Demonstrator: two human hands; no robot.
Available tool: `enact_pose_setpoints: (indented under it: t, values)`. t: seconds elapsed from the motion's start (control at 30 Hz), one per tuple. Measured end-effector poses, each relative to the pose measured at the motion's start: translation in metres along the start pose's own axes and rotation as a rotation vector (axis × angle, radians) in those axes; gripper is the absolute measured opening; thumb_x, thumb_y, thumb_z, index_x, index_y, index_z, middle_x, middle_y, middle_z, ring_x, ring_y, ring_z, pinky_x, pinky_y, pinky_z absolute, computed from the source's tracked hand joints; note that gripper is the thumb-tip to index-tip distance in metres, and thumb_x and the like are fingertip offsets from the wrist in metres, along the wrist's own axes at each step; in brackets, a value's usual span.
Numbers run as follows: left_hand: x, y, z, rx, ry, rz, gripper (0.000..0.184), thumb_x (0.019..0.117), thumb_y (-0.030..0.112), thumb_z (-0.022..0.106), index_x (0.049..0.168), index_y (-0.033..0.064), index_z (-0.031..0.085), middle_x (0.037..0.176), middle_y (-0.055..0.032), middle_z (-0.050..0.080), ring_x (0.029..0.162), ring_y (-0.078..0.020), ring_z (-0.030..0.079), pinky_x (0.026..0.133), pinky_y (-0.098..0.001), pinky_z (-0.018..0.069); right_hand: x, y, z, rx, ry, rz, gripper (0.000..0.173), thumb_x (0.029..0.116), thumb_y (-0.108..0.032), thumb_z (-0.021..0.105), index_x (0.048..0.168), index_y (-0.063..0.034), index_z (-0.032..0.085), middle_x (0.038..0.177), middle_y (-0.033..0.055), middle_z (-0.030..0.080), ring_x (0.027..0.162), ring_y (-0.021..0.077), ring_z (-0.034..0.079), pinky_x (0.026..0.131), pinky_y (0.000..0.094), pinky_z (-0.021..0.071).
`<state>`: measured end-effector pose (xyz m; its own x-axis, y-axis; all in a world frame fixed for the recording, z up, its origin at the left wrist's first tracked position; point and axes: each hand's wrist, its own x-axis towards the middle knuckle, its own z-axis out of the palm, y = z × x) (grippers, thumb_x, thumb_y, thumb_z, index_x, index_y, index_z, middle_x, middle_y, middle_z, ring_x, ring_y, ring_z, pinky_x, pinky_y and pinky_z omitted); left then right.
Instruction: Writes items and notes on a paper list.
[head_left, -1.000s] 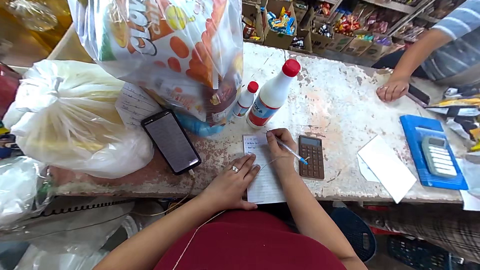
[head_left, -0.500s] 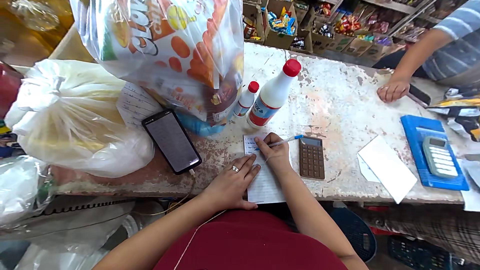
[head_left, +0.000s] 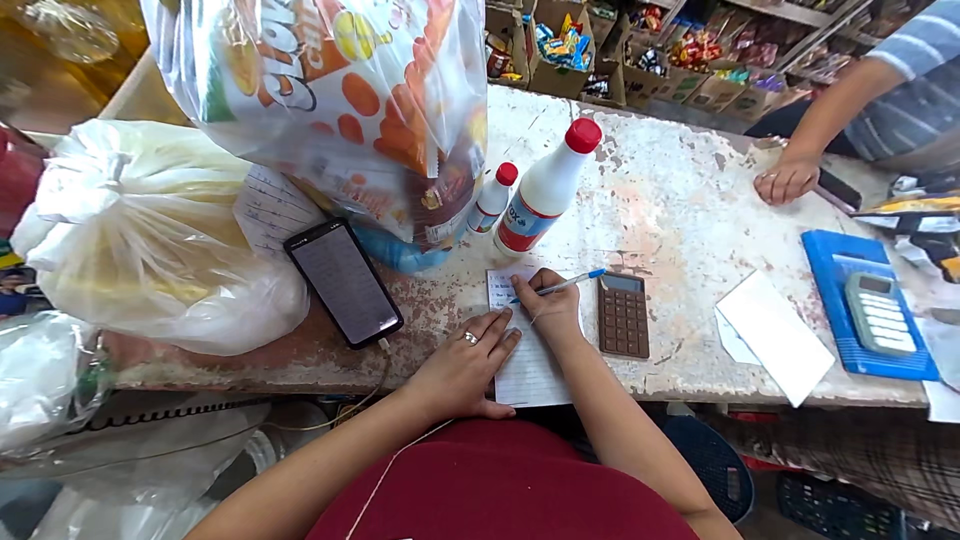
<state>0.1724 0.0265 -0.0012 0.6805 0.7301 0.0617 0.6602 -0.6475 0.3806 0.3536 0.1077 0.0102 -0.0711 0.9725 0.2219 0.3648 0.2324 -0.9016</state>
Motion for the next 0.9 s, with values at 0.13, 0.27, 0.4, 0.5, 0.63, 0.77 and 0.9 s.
enact_pose_setpoints:
  t: [0.13,0.27,0.4,0.5,0.63,0.77,0.9]
  values:
    - [0.000,0.000,0.000,-0.002,0.006,0.002,0.108,0.0790,0.081,0.058,0.155,0.0057,0.042,0.164,-0.0212,0.032,0.152,-0.0376,0.032,0.120,-0.0526,0.0319,-0.004,-0.007,-0.001,-0.033,-0.017,0.032,0.033,0.0929,-0.009,0.072,0.066,-0.0097,0.053,0.054,-0.0054,0.050,0.046,-0.0014,0.046,0.046,0.0161,0.0394]
    - [0.000,0.000,0.000,-0.010,-0.001,-0.003,0.108,0.0792,0.080,0.059,0.155,0.0051,0.041,0.165,-0.0210,0.031,0.152,-0.0378,0.032,0.120,-0.0530,0.0320,0.000,-0.009,0.000,-0.070,-0.021,0.048,0.034,0.0915,-0.008,0.071,0.064,-0.0094,0.052,0.054,-0.0063,0.048,0.047,-0.0022,0.044,0.047,0.0162,0.0368]
    - [0.000,0.000,0.000,-0.001,-0.006,-0.002,0.108,0.0795,0.081,0.058,0.155,0.0054,0.041,0.165,-0.0209,0.031,0.152,-0.0376,0.031,0.120,-0.0524,0.0316,0.002,-0.007,0.001,-0.076,-0.016,0.035,0.034,0.0908,-0.008,0.071,0.063,-0.0103,0.051,0.054,-0.0080,0.047,0.048,-0.0042,0.042,0.047,0.0149,0.0358]
    - [0.000,0.000,0.000,0.001,-0.003,0.001,0.108,0.0798,0.081,0.057,0.155,0.0057,0.041,0.165,-0.0207,0.030,0.152,-0.0373,0.031,0.121,-0.0527,0.0309,0.002,-0.008,0.001,-0.085,-0.023,0.038,0.034,0.0911,-0.008,0.072,0.064,-0.0099,0.051,0.054,-0.0076,0.048,0.048,-0.0039,0.043,0.048,0.0151,0.0364]
    - [0.000,0.000,0.001,-0.001,0.002,0.004,0.107,0.0802,0.081,0.057,0.155,0.0054,0.041,0.165,-0.0208,0.030,0.152,-0.0375,0.031,0.120,-0.0530,0.0314,0.002,-0.007,0.001,-0.083,-0.020,0.038,0.035,0.0908,-0.008,0.072,0.063,-0.0100,0.051,0.054,-0.0074,0.048,0.048,-0.0037,0.043,0.048,0.0151,0.0367]
    - [0.000,0.000,0.001,0.000,-0.001,0.001,0.108,0.0802,0.081,0.057,0.155,0.0053,0.041,0.165,-0.0210,0.030,0.152,-0.0375,0.030,0.121,-0.0528,0.0305,0.002,-0.006,0.002,-0.068,-0.022,0.032,0.036,0.0913,-0.008,0.072,0.063,-0.0101,0.051,0.053,-0.0075,0.047,0.047,-0.0034,0.043,0.047,0.0149,0.0361]
    - [0.000,0.000,0.001,-0.004,0.000,0.004,0.108,0.0804,0.081,0.057,0.155,0.0051,0.040,0.165,-0.0212,0.030,0.152,-0.0376,0.031,0.121,-0.0528,0.0305,0.002,-0.005,0.002,-0.052,-0.023,0.036,0.035,0.0912,-0.008,0.072,0.063,-0.0095,0.051,0.054,-0.0072,0.049,0.048,-0.0033,0.044,0.048,0.0152,0.0375]
